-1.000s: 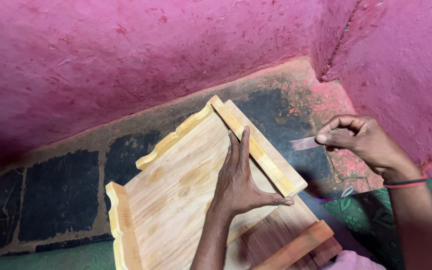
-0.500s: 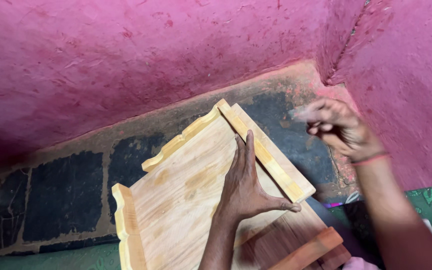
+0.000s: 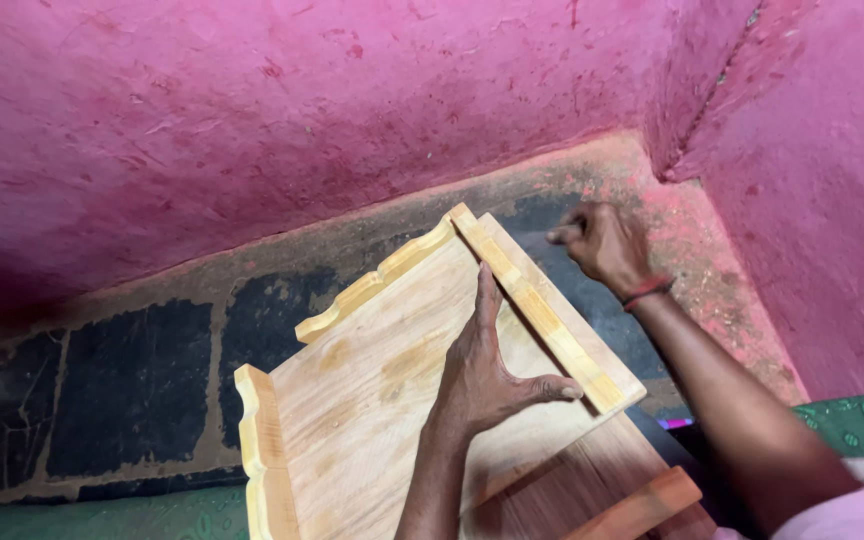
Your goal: The person carves a wooden tray using a chisel. They hold the tray steady with one hand while using the chisel to shape the edges and corners.
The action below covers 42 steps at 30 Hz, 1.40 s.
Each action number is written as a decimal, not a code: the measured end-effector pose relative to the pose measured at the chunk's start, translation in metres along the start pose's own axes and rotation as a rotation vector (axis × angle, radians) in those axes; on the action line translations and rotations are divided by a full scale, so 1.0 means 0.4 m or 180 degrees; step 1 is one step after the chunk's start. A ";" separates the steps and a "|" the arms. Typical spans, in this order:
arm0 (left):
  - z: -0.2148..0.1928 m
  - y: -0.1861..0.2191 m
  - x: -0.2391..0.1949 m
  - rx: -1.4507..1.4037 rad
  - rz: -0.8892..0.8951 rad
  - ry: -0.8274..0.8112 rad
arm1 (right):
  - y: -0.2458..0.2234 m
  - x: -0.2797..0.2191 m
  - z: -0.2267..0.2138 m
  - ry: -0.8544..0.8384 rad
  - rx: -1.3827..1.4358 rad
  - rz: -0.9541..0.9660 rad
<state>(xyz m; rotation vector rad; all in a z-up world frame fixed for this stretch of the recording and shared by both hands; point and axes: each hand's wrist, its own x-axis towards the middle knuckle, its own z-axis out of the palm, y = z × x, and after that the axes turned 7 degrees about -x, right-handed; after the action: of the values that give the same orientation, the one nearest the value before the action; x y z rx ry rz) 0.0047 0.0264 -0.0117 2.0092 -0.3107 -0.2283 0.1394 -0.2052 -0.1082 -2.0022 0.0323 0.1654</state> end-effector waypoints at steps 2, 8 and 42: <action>0.008 -0.001 -0.012 -0.0401 0.0151 0.0163 | 0.016 -0.017 0.021 0.0952 -0.0488 -0.0106; 0.002 -0.015 0.007 -0.0326 -0.0164 0.0413 | 0.029 -0.096 0.008 0.0290 0.1369 0.0608; -0.003 -0.021 0.052 -0.0498 -0.0095 0.0337 | -0.115 0.257 0.014 -0.2249 -0.0118 0.0238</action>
<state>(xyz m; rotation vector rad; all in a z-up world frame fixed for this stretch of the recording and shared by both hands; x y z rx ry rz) 0.0259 0.0245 -0.0192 1.8646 -0.1900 -0.1591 0.2452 -0.1753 -0.0826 -1.8793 -0.3482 0.9130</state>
